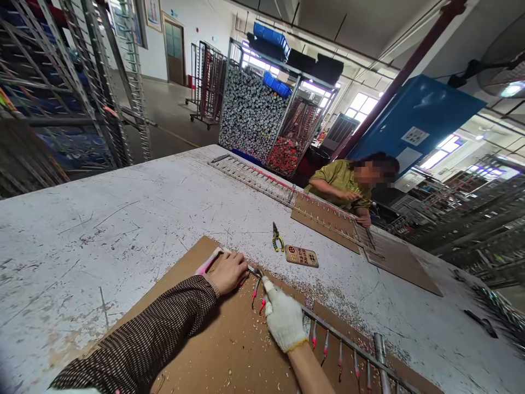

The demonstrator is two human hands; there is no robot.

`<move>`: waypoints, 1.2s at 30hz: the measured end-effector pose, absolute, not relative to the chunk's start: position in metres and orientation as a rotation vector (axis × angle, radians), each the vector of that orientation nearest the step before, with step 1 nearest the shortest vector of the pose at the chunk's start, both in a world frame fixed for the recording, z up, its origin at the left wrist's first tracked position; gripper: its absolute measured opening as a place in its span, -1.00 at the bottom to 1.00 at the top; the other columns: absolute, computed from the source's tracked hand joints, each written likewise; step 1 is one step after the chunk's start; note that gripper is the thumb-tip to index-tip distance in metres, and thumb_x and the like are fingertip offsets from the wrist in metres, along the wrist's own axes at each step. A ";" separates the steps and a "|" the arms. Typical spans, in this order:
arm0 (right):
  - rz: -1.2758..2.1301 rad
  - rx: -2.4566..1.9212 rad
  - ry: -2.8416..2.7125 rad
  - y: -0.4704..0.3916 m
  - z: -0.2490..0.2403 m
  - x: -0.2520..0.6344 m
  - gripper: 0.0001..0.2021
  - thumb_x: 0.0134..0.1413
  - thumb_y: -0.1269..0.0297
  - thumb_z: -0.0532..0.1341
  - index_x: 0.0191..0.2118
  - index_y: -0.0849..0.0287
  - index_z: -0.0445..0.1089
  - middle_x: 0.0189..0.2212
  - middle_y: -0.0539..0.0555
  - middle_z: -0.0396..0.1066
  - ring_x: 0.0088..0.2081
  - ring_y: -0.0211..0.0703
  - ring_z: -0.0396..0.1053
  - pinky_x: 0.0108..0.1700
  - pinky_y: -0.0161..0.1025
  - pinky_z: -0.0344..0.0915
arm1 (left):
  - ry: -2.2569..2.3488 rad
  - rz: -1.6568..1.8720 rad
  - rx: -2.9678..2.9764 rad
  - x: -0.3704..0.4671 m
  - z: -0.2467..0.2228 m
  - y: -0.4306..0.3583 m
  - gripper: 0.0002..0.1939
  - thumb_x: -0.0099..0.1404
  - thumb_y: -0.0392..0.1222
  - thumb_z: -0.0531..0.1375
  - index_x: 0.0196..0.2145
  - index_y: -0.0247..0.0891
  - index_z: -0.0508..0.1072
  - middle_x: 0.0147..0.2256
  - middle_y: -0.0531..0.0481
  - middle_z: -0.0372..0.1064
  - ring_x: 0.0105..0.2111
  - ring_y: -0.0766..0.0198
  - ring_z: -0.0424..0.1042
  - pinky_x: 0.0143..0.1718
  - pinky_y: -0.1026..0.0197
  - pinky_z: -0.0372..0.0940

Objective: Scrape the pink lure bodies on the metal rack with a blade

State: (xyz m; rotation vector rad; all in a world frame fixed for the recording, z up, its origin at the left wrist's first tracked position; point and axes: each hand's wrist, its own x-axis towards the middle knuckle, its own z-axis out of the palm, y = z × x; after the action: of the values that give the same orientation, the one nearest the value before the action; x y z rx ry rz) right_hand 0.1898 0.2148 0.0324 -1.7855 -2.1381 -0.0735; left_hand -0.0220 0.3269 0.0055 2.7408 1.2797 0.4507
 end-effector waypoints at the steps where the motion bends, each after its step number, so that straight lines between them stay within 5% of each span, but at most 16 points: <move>1: -0.080 -1.818 -2.140 0.215 0.033 0.190 -0.55 0.29 0.32 0.01 0.23 0.01 0.33 -0.30 0.05 0.58 -0.29 -0.15 0.53 -0.21 -0.28 0.38 | 1.278 0.448 2.745 -0.022 0.005 0.327 -0.78 0.43 -0.08 0.10 -0.22 -0.25 0.46 -0.17 -0.14 0.35 -0.13 0.06 0.28 -0.13 0.00 0.10; 5: -0.247 -1.705 -1.944 0.215 0.040 0.190 -0.56 0.34 0.24 0.00 0.26 0.13 0.31 -0.14 0.16 0.56 -0.17 -0.11 0.50 -0.09 -0.25 0.36 | 1.285 0.459 2.762 -0.021 0.003 0.328 -0.78 0.41 -0.06 0.12 -0.23 -0.25 0.46 -0.15 -0.14 0.36 -0.11 0.05 0.27 -0.12 0.00 0.09; 10: -0.250 -1.782 -2.204 0.211 0.036 0.191 -0.52 0.24 0.36 0.05 0.24 -0.03 0.33 -0.37 0.06 0.56 -0.39 -0.15 0.48 -0.27 -0.29 0.34 | 1.285 0.449 2.755 -0.021 0.004 0.327 -0.80 0.41 -0.08 0.12 -0.20 -0.24 0.46 -0.16 -0.15 0.36 -0.12 0.05 0.28 -0.11 0.01 0.08; 15: -0.275 -1.744 -1.927 0.211 0.038 0.194 -0.55 0.34 0.25 0.00 0.28 0.08 0.28 -0.08 0.17 0.54 -0.16 -0.10 0.50 -0.09 -0.24 0.35 | 1.273 0.446 2.756 -0.022 0.007 0.327 -0.79 0.40 -0.06 0.14 -0.23 -0.23 0.46 -0.15 -0.14 0.36 -0.11 0.06 0.28 -0.11 0.01 0.08; 20: -0.160 -1.886 -2.158 0.212 0.041 0.195 -0.53 0.23 0.35 0.04 0.22 -0.05 0.36 -0.36 0.03 0.57 -0.37 -0.16 0.50 -0.23 -0.30 0.35 | 1.275 0.448 2.747 -0.022 0.008 0.327 -0.79 0.41 -0.07 0.12 -0.21 -0.24 0.45 -0.16 -0.15 0.36 -0.12 0.06 0.27 -0.11 0.00 0.08; 25: -0.299 -1.760 -1.877 0.210 0.044 0.195 -0.54 0.30 0.26 0.02 0.26 0.12 0.30 -0.07 0.17 0.55 -0.17 -0.11 0.51 -0.10 -0.26 0.36 | 1.267 0.454 2.732 -0.022 0.007 0.327 -0.78 0.40 -0.06 0.12 -0.24 -0.24 0.46 -0.15 -0.17 0.35 -0.10 0.05 0.26 -0.09 -0.01 0.07; 31: -0.181 -1.896 -2.191 0.210 0.041 0.192 -0.50 0.21 0.38 0.06 0.23 -0.06 0.34 -0.23 0.04 0.59 -0.33 -0.14 0.51 -0.24 -0.28 0.36 | 1.261 0.482 2.732 -0.021 0.006 0.327 -0.81 0.40 -0.08 0.12 -0.23 -0.23 0.46 -0.17 -0.16 0.35 -0.11 0.03 0.27 -0.10 -0.02 0.07; 34: -0.279 -1.782 -1.932 0.208 0.038 0.195 -0.53 0.30 0.30 0.03 0.28 0.10 0.27 -0.07 0.16 0.54 -0.15 -0.11 0.50 -0.08 -0.25 0.35 | 1.249 0.496 2.726 -0.021 0.006 0.327 -0.81 0.39 -0.09 0.13 -0.25 -0.23 0.46 -0.17 -0.15 0.35 -0.10 0.03 0.27 -0.09 -0.02 0.07; 36: -0.296 -1.757 -1.966 0.207 0.036 0.195 -0.51 0.28 0.31 0.04 0.30 0.12 0.25 -0.14 0.17 0.56 -0.22 -0.11 0.51 -0.15 -0.25 0.35 | 1.256 0.502 2.725 -0.021 0.007 0.327 -0.82 0.39 -0.09 0.13 -0.24 -0.23 0.46 -0.17 -0.15 0.35 -0.10 0.03 0.27 -0.09 -0.02 0.07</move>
State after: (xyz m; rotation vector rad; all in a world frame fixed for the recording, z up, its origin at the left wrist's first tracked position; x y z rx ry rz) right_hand 0.1953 0.2073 0.0358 -1.7565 -1.9656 -0.2957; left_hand -0.0212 0.3268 0.0066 2.7250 1.2565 0.5017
